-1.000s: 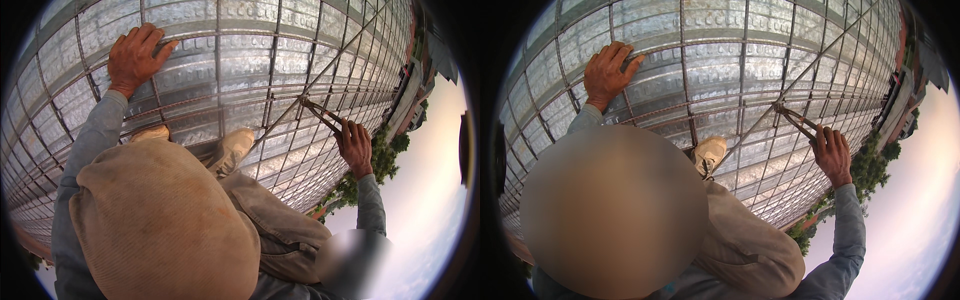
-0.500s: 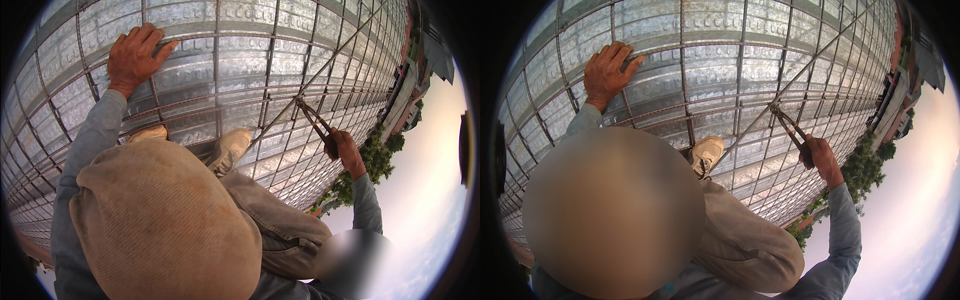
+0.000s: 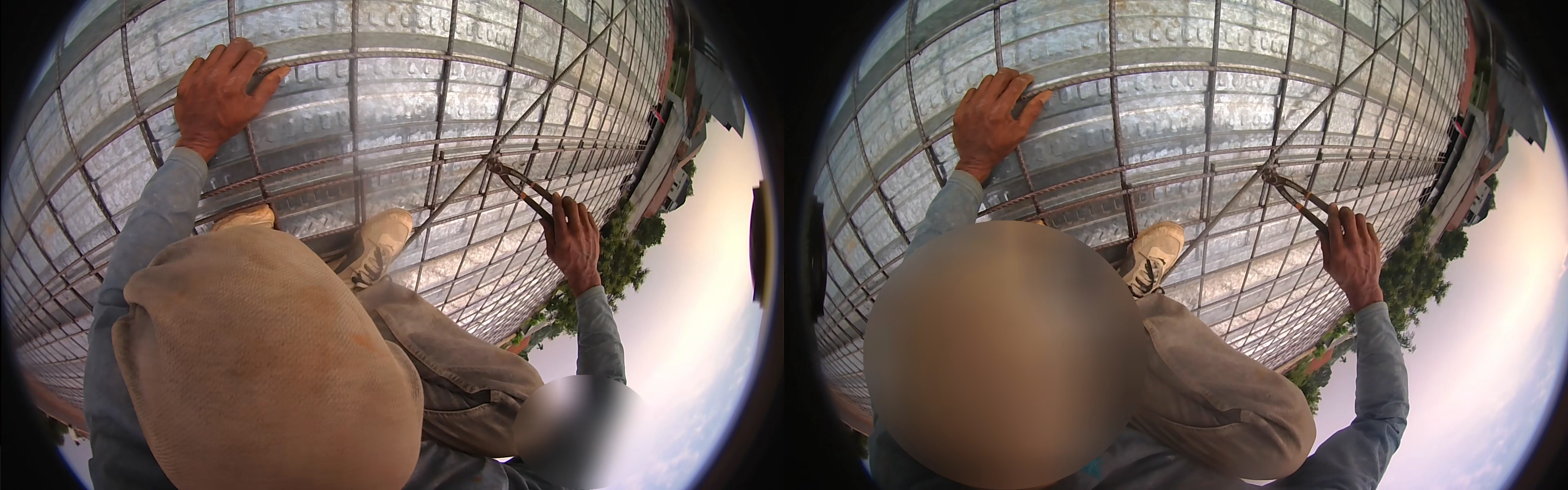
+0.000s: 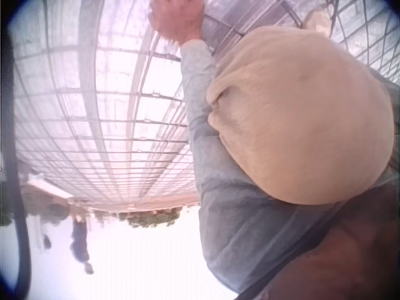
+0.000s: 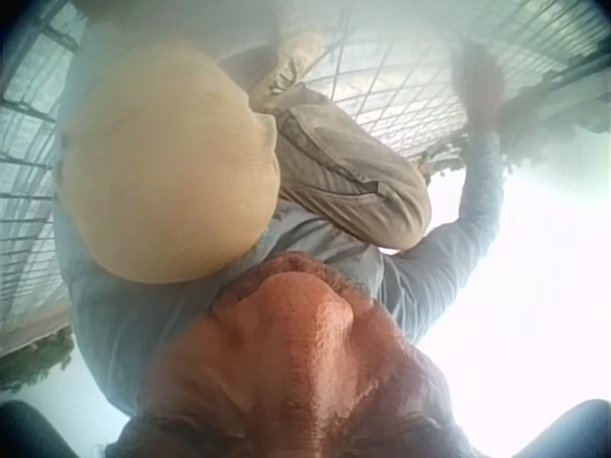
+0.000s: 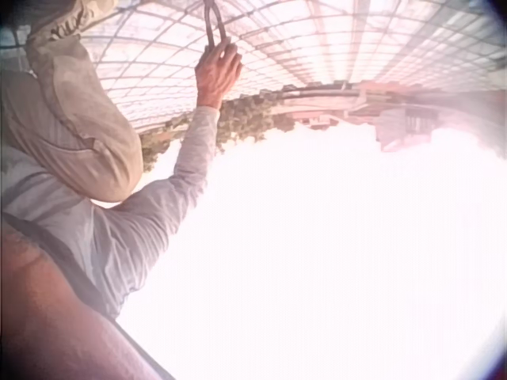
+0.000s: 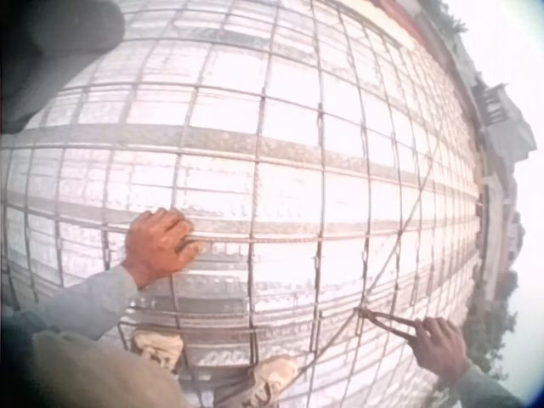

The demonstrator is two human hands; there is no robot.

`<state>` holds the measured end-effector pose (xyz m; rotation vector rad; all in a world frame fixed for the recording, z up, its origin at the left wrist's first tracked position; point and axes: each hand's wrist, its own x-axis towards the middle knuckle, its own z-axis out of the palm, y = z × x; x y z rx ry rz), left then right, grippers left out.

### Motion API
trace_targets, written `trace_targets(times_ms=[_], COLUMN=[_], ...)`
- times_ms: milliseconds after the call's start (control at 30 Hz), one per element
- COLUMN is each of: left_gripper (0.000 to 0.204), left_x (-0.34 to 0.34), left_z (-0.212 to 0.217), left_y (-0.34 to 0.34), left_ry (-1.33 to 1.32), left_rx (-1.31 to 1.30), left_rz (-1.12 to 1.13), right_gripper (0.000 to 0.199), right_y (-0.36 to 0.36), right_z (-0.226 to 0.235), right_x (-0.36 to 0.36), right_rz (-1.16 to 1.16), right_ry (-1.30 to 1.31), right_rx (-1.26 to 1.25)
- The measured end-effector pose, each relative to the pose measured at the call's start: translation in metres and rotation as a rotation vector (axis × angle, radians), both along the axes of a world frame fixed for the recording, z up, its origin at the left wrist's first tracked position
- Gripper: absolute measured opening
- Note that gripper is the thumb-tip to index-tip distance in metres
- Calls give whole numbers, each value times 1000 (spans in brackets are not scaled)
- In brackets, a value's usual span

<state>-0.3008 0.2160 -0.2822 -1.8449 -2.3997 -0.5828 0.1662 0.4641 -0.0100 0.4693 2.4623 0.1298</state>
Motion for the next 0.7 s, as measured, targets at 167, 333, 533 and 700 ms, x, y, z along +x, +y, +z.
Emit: trace_targets(times_ms=[167,333,533,700], left_gripper=[38,37,38,37], left_x=[0,-1,-2,0], left_z=[-4,-1,-2,-2], left_y=[-1,1,-2,-1], left_ry=[-20,-28,-22,-25], left_rx=[9,9,-20,-23], left_rz=[-4,-17,-22,-15], right_gripper=[42,56,66,52], right_y=[12,2,3,-3], right_z=[-1,-5,3,3], right_x=[16,24,-12,-25], right_rz=[-759,-1729,-1426,-616], right_ry=[-148,107,87,-105], right_rx=[-342,-666,-731,-277])
